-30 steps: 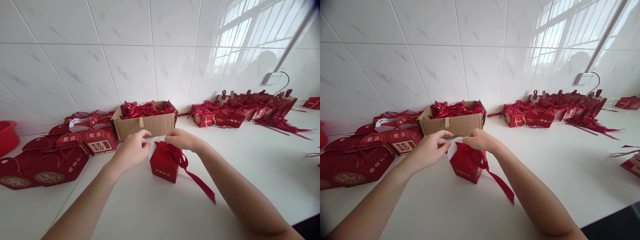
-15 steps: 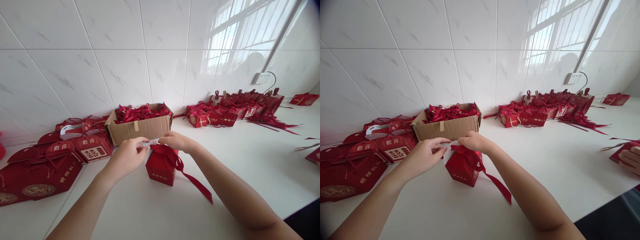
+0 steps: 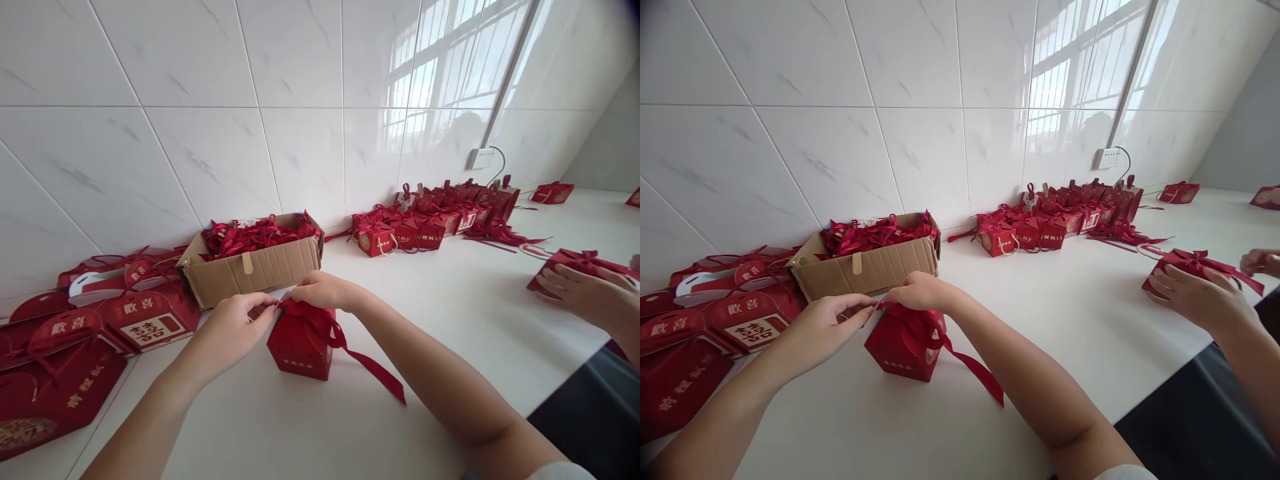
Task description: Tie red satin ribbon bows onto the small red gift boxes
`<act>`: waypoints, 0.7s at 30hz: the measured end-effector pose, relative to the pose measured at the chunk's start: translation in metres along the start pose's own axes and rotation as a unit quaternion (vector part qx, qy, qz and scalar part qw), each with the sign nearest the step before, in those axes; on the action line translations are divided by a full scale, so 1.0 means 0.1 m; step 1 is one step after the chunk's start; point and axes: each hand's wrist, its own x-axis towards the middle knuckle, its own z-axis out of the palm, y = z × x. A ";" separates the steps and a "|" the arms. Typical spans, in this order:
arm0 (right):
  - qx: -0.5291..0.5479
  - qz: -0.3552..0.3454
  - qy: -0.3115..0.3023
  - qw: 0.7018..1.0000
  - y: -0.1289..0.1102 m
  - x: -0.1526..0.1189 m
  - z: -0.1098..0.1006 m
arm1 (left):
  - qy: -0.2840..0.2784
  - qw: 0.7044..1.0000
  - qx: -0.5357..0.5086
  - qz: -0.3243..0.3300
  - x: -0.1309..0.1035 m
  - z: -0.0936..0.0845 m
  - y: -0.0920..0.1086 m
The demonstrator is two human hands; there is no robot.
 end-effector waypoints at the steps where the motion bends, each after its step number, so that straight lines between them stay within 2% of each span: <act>1: -0.009 -0.001 0.000 1.000 0.00 0.00 0.00 | -0.003 1.000 0.002 0.002 0.00 0.00 0.00; 5: -0.035 -0.001 0.010 0.999 -0.01 0.00 0.01 | -0.015 0.999 0.028 -0.002 0.01 0.00 -0.01; 11: -0.052 -0.001 0.007 0.999 -0.01 -0.01 0.00 | -0.014 1.000 0.013 -0.003 0.06 0.02 -0.04; 21: -0.078 -0.022 -0.003 0.997 0.02 0.00 -0.03 | -0.030 0.996 0.074 -0.030 0.12 0.04 -0.11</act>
